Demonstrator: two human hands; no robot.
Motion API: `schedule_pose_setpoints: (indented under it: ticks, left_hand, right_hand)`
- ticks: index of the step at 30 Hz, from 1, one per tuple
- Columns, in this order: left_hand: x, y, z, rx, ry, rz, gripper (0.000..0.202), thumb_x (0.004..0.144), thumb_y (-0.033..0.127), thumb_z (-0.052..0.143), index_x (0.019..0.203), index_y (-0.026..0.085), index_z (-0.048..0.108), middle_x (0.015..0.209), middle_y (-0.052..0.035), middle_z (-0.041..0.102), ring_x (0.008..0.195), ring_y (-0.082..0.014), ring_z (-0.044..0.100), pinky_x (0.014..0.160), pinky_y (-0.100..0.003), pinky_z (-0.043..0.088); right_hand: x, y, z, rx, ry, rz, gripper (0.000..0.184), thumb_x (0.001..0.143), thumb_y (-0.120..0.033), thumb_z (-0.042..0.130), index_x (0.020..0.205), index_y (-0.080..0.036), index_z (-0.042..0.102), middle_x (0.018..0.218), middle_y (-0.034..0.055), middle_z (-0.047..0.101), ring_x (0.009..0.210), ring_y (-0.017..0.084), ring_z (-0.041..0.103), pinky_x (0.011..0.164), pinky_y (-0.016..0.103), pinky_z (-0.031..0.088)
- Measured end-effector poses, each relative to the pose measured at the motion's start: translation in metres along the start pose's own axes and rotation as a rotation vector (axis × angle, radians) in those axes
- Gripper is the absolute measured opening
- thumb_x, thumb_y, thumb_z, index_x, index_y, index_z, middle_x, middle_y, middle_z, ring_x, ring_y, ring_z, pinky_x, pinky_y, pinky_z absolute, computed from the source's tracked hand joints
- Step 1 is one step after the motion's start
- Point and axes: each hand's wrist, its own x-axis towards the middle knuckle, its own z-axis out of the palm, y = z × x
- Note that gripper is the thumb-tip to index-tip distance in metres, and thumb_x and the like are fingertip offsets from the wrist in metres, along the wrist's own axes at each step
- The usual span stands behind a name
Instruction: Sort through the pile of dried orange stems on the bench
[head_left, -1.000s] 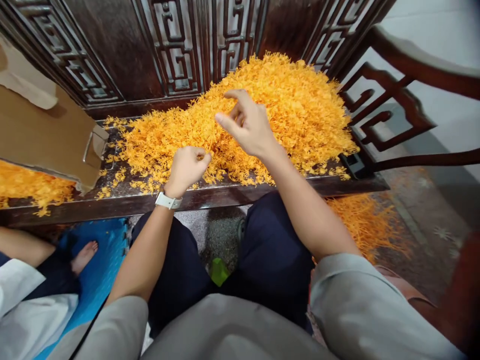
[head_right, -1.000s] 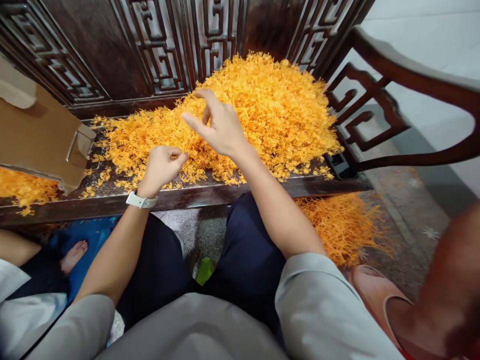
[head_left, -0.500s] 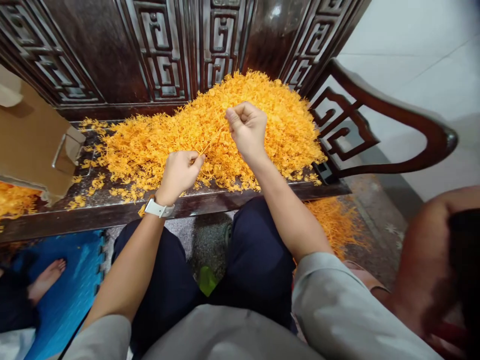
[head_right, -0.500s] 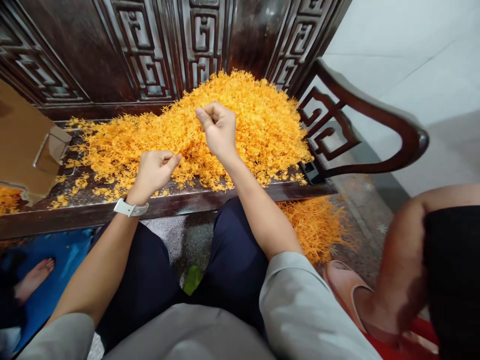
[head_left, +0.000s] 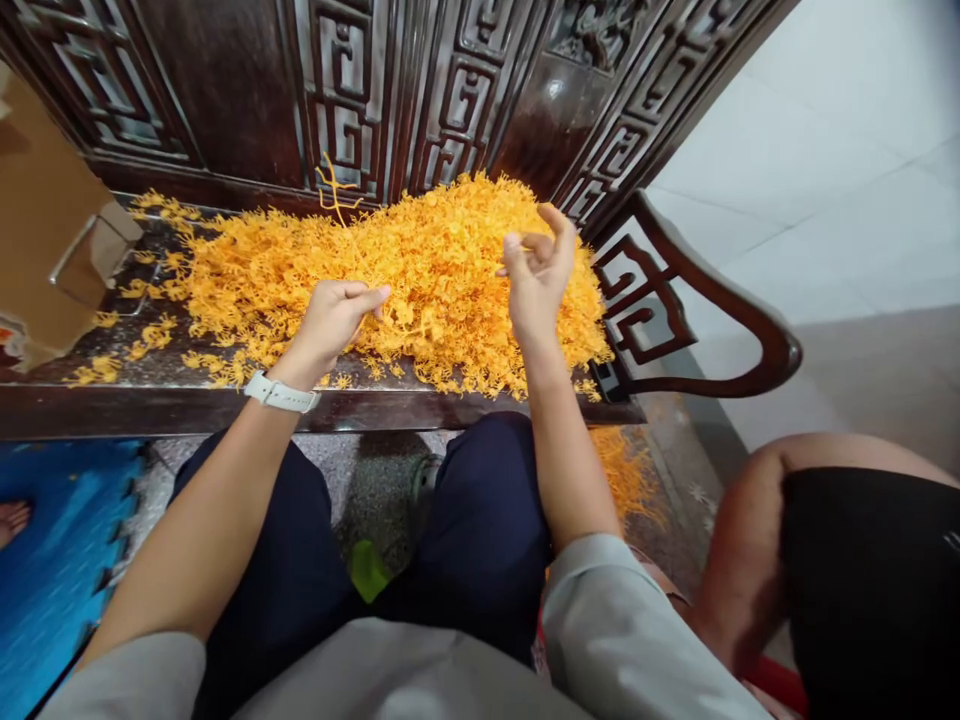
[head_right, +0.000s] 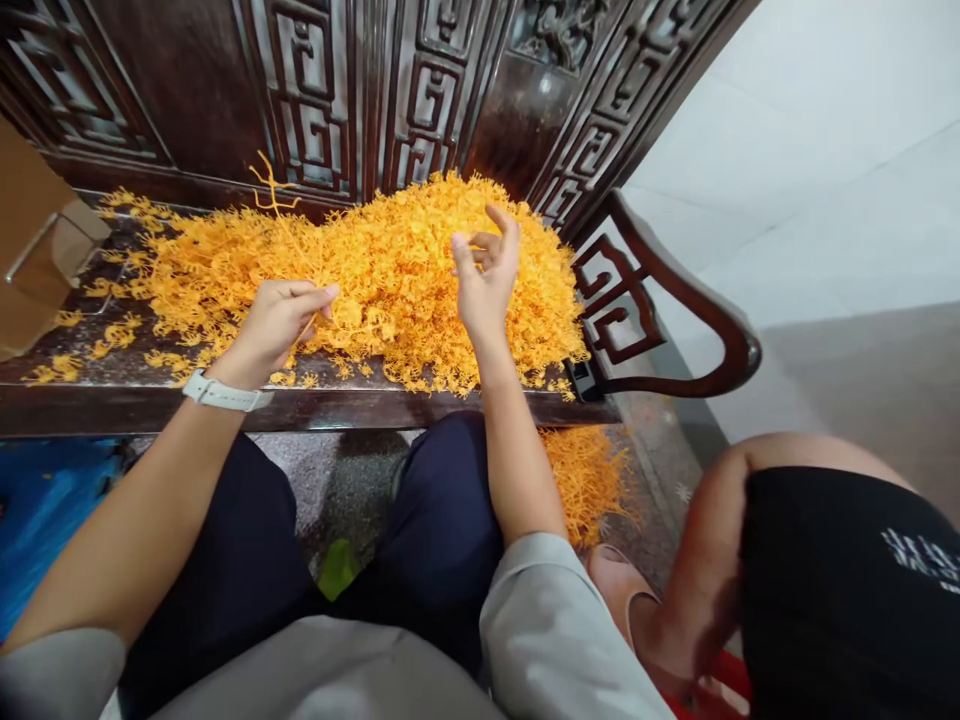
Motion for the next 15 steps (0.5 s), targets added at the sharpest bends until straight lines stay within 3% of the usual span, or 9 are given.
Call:
schedule_pose_setpoints:
  ticks: [2,4,10,12,15]
  left_hand:
    - [-0.002,0.003,0.005,-0.166,-0.053,-0.056,0.038,0.084,0.044,0.077,0.059,0.019,0.063,0.045,0.0076,0.022,0.041,-0.0071,0.017,0.046,-0.027,0.016]
    - [-0.004,0.005,0.007,-0.232,-0.093,-0.066,0.039,0.085,0.046,0.078,0.061,0.019,0.065,0.045,0.0078,0.022,0.040,-0.0061,0.015,0.045,-0.026,0.015]
    - [-0.004,0.000,0.007,-0.198,-0.127,0.031,0.041,0.086,0.053,0.080,0.065,0.019,0.069,0.045,0.0073,0.024,0.040,-0.0074,0.019,0.042,-0.027,0.017]
    - [-0.002,-0.003,0.009,-0.163,-0.132,0.087,0.044,0.085,0.056,0.081,0.064,0.020,0.066,0.046,0.0069,0.025,0.041,-0.0079,0.021,0.043,-0.027,0.016]
    - [0.003,-0.008,0.009,-0.092,-0.073,0.193,0.054,0.086,0.058,0.080,0.057,0.020,0.055,0.048,0.0054,0.029,0.044,-0.0083,0.025,0.045,-0.027,0.017]
  right_hand:
    - [-0.004,-0.005,0.005,-0.063,-0.090,-0.032,0.065,0.089,-0.069,0.072,0.139,-0.032,0.057,0.122,0.0085,0.063,0.091,0.018,0.062,0.068,0.031,0.054]
    - [-0.009,-0.015,0.010,-0.102,-0.172,-0.065,0.062,0.090,-0.070,0.070,0.136,-0.029,0.061,0.126,0.0095,0.062,0.095,0.019,0.061,0.071,0.032,0.054]
    - [-0.030,-0.060,0.030,0.097,-0.681,-0.011,0.050,0.101,-0.070,0.057,0.100,-0.021,0.070,0.089,0.0024,0.064,0.081,0.014,0.061,0.074,0.032,0.051]
    - [-0.035,-0.066,0.038,0.186,-0.789,0.057,0.053,0.097,-0.072,0.061,0.088,-0.020,0.068,0.083,0.0008,0.063,0.075,0.012,0.058,0.070,0.029,0.049]
    - [-0.040,-0.062,0.045,0.262,-0.853,0.173,0.055,0.085,-0.074,0.075,0.088,-0.020,0.065,0.075,-0.0020,0.062,0.066,0.010,0.054,0.061,0.026,0.044]
